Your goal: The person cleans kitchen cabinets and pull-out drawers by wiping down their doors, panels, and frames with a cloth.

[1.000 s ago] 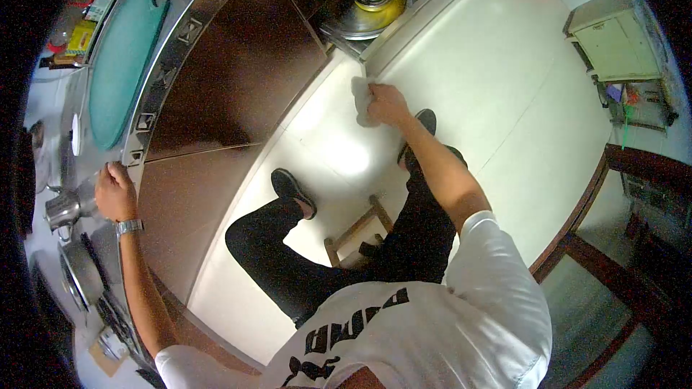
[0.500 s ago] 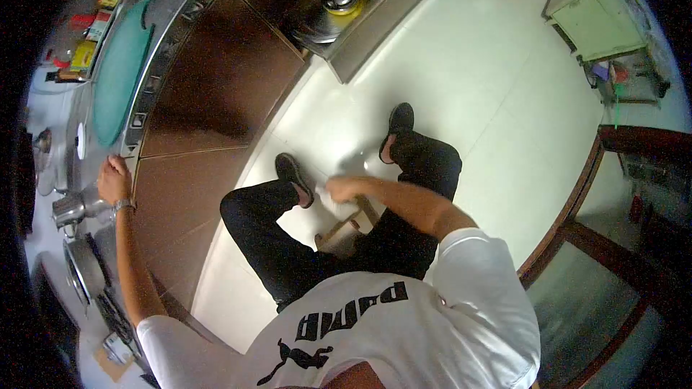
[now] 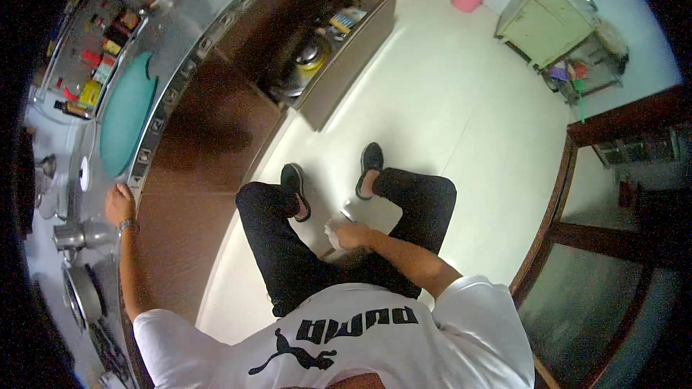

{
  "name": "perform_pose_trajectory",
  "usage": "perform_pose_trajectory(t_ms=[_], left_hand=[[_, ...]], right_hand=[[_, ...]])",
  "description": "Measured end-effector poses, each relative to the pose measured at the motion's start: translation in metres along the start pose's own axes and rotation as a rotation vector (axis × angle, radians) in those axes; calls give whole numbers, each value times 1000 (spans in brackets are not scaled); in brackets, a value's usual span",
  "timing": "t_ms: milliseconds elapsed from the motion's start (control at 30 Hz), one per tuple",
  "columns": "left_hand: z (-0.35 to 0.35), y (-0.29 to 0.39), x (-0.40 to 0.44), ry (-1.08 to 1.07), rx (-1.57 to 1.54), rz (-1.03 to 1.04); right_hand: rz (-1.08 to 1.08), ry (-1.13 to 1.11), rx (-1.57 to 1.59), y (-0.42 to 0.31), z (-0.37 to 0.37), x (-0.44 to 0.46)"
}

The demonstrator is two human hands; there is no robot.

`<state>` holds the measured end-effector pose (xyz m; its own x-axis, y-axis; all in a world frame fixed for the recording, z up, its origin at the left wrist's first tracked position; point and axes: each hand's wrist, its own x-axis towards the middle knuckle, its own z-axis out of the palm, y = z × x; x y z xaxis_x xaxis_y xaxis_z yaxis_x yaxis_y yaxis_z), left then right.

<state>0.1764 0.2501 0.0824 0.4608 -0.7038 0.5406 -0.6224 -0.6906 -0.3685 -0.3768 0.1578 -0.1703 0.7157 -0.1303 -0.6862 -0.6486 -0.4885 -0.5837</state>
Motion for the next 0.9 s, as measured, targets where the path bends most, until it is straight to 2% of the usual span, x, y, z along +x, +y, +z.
perform_pose_trajectory(t_ms=[100,167,267,367,500,567,600,667,700,767,800,867,900], left_hand=[[0,3,-3,22,-18,4],[-12,11,0,36,-50,-10],[-20,15,0,8,-46,-58],[-11,10,0,0,-139,-69],[-24,14,-2,-3,-142,-72],[-25,15,-1,-5,-129,-79],[-24,14,0,-5,-152,-81],[-31,17,0,-4,-171,-91],[-39,20,0,-32,-208,-113],[-43,19,-1,-68,-237,-127],[-39,17,0,-56,-303,-188],[-25,9,5,-52,-358,-236],[-13,-2,7,-81,-484,-345]], right_hand=[[56,83,114,17,11,-19],[184,287,152,44,38,3],[199,283,82,55,52,24],[251,287,104,25,29,-9],[101,142,-179,22,25,-10],[-53,107,-423,46,39,18],[-64,100,-432,56,49,31],[193,257,-150,71,64,48],[188,252,-154,60,55,40],[399,223,76,20,26,7],[394,217,82,14,18,1],[211,22,-15,10,7,-4],[204,7,3,8,7,-7]])
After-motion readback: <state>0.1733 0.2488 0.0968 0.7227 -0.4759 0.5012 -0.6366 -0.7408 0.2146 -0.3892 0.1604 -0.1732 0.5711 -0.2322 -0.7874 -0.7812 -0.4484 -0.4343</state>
